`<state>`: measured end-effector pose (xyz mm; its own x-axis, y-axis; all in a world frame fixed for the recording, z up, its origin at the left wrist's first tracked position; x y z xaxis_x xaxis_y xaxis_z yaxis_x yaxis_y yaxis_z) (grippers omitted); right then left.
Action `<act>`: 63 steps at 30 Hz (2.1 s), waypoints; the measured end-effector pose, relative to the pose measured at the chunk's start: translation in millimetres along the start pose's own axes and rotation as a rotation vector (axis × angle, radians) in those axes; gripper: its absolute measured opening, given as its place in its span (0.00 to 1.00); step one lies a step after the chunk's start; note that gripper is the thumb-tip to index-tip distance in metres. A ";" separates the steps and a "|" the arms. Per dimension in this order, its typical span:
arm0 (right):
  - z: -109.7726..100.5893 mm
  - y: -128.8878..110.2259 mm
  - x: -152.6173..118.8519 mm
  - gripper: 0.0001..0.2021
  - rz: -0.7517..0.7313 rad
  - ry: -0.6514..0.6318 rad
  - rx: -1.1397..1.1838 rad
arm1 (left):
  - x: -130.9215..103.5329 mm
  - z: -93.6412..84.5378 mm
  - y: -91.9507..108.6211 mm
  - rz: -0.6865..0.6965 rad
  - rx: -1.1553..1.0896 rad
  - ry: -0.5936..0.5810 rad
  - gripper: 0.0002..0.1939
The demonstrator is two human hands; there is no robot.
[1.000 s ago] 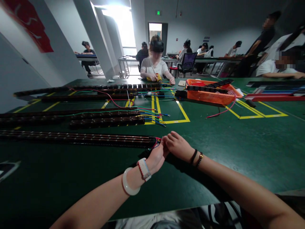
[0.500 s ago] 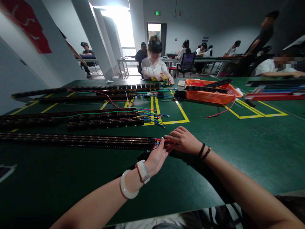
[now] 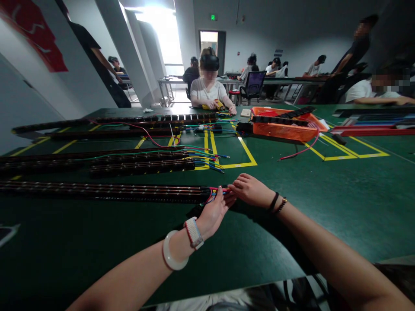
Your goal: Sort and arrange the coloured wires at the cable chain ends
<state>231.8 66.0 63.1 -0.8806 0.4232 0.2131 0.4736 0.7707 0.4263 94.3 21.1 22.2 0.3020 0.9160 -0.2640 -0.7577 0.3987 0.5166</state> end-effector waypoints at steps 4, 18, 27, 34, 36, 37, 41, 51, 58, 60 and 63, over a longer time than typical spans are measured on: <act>0.7 1.0 0.3 0.11 -0.017 -0.029 0.026 | -0.5 0.2 -0.2 0.001 0.002 -0.002 0.17; 37.5 19.1 3.1 0.22 0.659 -0.111 1.240 | -8.4 7.8 5.1 -0.051 0.084 0.046 0.23; 62.7 30.9 22.7 0.21 0.661 -0.019 1.332 | -5.9 8.2 5.5 -0.087 0.061 0.011 0.25; 59.7 25.9 10.3 0.21 0.643 -0.018 1.168 | -3.6 2.2 5.4 -0.096 0.044 -0.041 0.24; 50.0 25.7 4.0 0.20 0.653 0.038 1.070 | -3.0 1.0 5.1 -0.105 0.041 -0.047 0.24; 43.4 26.4 0.8 0.19 0.659 0.072 0.983 | -3.0 0.8 5.0 -0.108 0.039 -0.045 0.24; 14.5 26.9 -7.8 0.21 0.502 0.105 0.598 | -4.5 2.4 5.7 -0.107 0.030 -0.034 0.24; 9.9 19.6 -5.7 0.21 0.310 0.070 0.422 | -7.1 5.0 6.7 -0.097 0.081 0.011 0.24; 25.1 17.8 -2.2 0.24 0.457 -0.037 0.507 | -9.1 6.8 7.5 -0.113 0.129 0.001 0.26; 26.4 17.4 -1.0 0.25 0.492 -0.048 0.495 | -9.6 7.6 8.5 -0.122 0.124 0.004 0.25; 27.7 18.1 0.0 0.24 0.544 -0.042 0.480 | -10.7 9.6 10.4 -0.133 0.106 0.005 0.22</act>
<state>240.8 93.1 46.5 -0.5213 0.8168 0.2473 0.8078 0.5657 -0.1656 88.7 15.9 38.3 0.3928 0.8546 -0.3395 -0.6456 0.5192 0.5600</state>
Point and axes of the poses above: each hand's wrist, its own x-axis towards the middle knuckle, its own z-axis out of the palm, y = z × x, the point moved 2 cm from there along x, towards the middle knuckle, and after that the axes turned 8 degrees about -x, right-handed, at the moved point
